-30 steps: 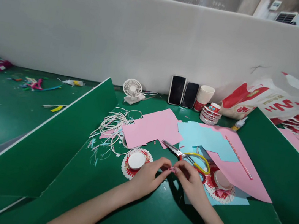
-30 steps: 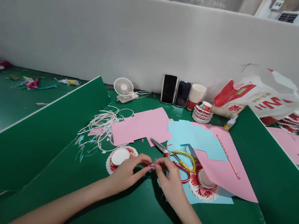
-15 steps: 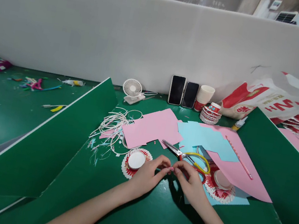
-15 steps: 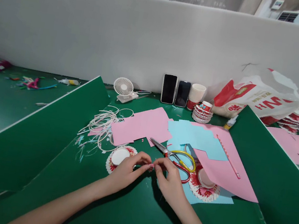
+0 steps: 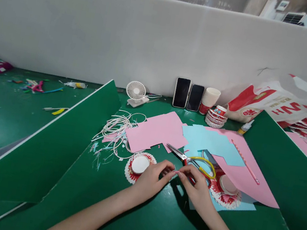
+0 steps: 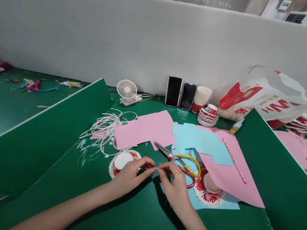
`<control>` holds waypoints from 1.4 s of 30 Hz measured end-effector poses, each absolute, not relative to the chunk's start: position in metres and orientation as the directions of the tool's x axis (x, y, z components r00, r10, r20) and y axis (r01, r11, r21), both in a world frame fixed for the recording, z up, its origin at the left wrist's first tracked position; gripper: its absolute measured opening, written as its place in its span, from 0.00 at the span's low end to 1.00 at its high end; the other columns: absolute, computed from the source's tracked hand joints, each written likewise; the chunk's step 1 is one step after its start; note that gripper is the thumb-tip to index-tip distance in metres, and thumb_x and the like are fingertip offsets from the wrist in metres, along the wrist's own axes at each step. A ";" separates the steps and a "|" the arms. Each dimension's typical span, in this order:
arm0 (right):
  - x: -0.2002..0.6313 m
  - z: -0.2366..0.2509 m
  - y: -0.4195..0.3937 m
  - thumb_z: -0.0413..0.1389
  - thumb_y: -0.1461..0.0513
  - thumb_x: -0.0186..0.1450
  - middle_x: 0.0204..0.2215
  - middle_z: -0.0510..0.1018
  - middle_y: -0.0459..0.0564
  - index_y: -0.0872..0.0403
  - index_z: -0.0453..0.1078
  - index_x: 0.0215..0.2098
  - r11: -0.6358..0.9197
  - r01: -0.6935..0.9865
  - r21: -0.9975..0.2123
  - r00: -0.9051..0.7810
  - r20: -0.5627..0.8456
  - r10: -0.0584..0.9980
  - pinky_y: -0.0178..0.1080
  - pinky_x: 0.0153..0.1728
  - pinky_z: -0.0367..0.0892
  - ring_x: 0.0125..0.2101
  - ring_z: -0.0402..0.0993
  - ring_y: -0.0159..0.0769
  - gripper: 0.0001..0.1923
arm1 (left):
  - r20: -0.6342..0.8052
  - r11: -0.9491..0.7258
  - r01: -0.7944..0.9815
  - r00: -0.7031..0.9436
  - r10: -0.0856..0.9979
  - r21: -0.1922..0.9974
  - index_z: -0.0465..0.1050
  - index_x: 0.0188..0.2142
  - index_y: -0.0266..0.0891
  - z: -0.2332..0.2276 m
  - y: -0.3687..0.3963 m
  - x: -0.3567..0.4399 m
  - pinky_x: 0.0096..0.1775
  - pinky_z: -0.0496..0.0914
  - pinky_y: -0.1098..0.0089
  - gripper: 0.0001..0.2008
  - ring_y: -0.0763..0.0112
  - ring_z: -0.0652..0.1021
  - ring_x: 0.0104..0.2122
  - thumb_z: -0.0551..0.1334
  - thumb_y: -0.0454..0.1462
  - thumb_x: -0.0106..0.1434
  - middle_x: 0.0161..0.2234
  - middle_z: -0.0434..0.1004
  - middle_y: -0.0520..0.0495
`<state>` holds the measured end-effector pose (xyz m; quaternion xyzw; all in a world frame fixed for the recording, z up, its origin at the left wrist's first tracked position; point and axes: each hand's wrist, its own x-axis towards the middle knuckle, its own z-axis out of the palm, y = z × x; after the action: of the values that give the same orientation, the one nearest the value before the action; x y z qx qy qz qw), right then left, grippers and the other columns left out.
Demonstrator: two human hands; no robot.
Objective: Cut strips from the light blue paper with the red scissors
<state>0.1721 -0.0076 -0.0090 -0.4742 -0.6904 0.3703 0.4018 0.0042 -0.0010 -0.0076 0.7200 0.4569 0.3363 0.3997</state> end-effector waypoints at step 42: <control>0.179 -0.003 -0.007 0.45 0.61 0.66 0.29 0.68 0.46 0.54 0.63 0.33 0.373 0.530 -0.762 -0.500 0.075 0.863 0.35 0.32 0.58 0.31 0.63 0.32 0.08 | 0.141 -0.546 0.581 0.596 0.791 0.604 0.64 0.29 0.37 -0.005 0.001 -0.002 0.32 0.59 0.71 0.10 0.72 0.67 0.28 0.48 0.36 0.63 0.27 0.68 0.50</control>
<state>0.1793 -0.0068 -0.0035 -0.4389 -0.7932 0.3477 0.2393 -0.0024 0.0009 -0.0046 0.8553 0.4010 0.2032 0.2578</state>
